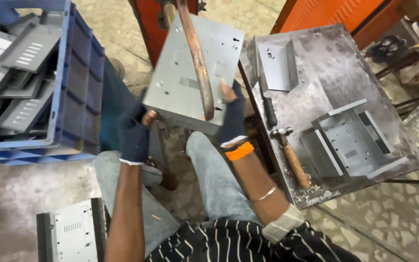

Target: The person sits at a lever-operated sheet metal bending machine, placing painted metal enclosure panels into the machine and pulling the lever to bend their edges. They hammer the bent seams with a ball-peen hammer, turn the panels to work different sides, and set finished boxes on the table.

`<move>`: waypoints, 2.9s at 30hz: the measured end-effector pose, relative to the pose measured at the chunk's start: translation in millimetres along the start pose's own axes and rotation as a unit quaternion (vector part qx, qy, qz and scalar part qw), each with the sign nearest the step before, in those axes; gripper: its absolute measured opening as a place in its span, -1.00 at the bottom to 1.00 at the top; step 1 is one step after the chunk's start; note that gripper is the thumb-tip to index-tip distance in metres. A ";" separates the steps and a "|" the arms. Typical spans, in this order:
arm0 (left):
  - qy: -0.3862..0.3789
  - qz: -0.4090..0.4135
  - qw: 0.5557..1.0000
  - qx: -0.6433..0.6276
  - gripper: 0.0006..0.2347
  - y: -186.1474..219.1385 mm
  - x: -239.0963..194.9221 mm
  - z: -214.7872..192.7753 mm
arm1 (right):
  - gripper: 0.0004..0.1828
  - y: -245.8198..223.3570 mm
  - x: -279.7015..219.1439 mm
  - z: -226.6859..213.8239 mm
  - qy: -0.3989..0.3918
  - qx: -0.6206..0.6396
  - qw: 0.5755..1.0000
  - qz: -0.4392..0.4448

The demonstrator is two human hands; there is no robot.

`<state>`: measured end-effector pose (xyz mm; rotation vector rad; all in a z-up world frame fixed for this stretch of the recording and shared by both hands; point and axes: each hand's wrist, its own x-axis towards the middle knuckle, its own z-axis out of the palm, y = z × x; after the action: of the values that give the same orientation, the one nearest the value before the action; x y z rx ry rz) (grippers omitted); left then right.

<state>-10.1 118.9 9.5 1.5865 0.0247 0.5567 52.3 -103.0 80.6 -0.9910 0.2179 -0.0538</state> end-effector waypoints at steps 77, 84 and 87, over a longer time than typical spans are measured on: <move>-0.145 0.030 0.957 -0.249 -0.31 19.4 2.6 104.5 | -0.82 -83.6 -1.0 -21.5 -0.232 -0.668 0.470 -0.528; -0.131 0.063 0.987 -0.069 -0.47 58.2 6.2 100.7 | -0.71 -73.1 10.3 -13.4 -0.240 -0.666 0.505 -0.494; -0.147 0.051 0.986 -0.058 -0.46 48.5 11.2 99.3 | -0.60 -72.8 16.6 -14.4 -0.221 -0.676 0.499 -0.495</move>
<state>20.5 24.8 60.1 1.5480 -0.3080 0.3917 69.5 -157.2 131.1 -2.5774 -1.0446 -0.7873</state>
